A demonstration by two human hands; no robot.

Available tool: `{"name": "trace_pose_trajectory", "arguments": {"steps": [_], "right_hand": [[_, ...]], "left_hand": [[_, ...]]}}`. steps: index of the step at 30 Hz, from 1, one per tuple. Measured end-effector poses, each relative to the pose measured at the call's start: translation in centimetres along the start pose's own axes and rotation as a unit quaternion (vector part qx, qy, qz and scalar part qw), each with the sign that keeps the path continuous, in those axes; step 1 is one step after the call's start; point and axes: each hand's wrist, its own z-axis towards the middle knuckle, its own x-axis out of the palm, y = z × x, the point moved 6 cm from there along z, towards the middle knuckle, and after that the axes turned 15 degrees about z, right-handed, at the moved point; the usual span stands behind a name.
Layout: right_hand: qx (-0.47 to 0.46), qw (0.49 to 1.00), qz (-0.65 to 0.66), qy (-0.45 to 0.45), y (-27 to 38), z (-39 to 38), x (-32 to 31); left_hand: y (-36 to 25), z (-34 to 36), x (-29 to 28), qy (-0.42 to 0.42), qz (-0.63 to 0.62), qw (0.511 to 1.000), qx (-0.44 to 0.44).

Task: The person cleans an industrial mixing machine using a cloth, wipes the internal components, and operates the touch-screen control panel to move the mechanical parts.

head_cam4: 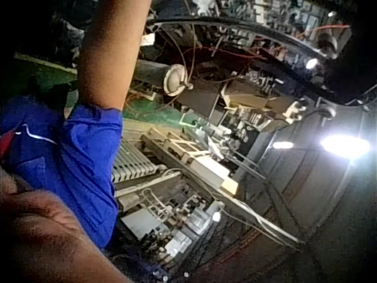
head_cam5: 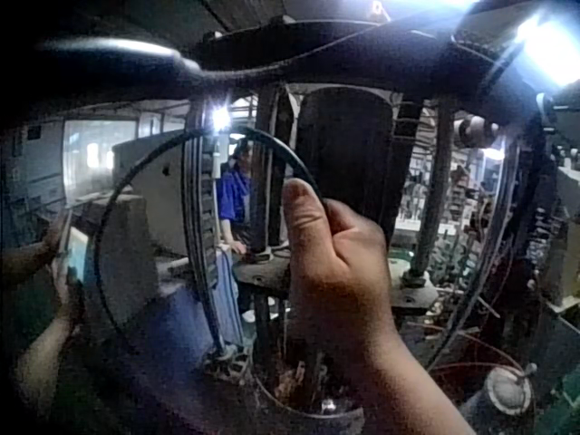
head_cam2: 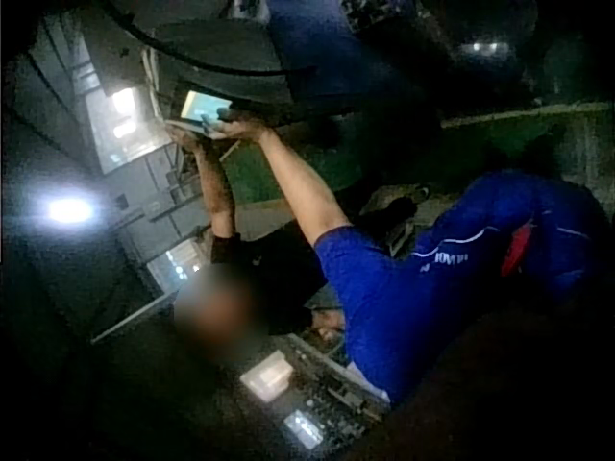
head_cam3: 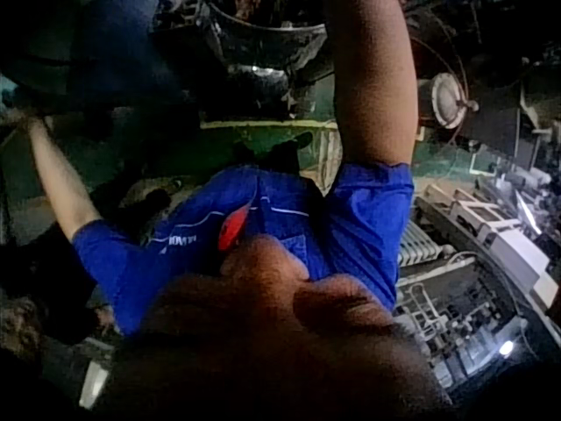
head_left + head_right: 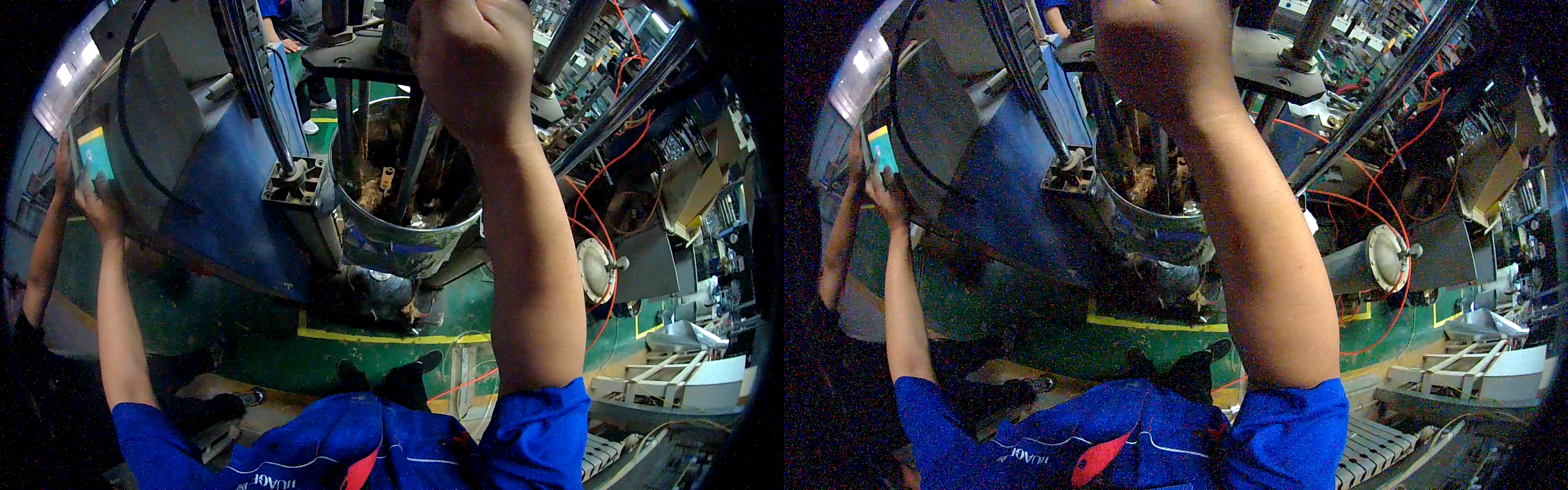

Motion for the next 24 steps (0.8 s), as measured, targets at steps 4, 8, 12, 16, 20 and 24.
{"name": "trace_pose_trajectory", "arguments": {"steps": [4, 8, 12, 16, 20, 24], "right_hand": [[0.022, 1.000, 0.005, -0.002, 0.2, -0.2, 0.0], [0.038, 0.999, -0.008, -0.008, 0.6, -0.2, 0.3], [0.035, 0.999, -0.005, -0.005, 0.8, -0.3, 0.3], [0.025, 1.000, -0.007, -0.006, 0.6, -0.3, 0.1], [-0.008, 1.000, 0.004, 0.008, 0.8, -0.6, 0.0], [0.028, 0.999, -0.021, -0.008, 0.8, -0.2, 0.2]], "left_hand": [[-0.4, 0.1, 0.1, -0.001, -0.005, 1.000, -0.003], [-0.6, 0.1, -0.3, 0.022, 0.000, 1.000, -0.022], [-0.6, 0.0, -0.3, 0.019, 0.005, 1.000, -0.013], [-1.1, -0.1, -0.5, 0.004, -0.004, 1.000, -0.013], [-1.5, 0.2, -0.9, 0.002, -0.002, 1.000, -0.005], [-1.5, 0.1, -0.8, 0.001, 0.007, 1.000, 0.000]]}}
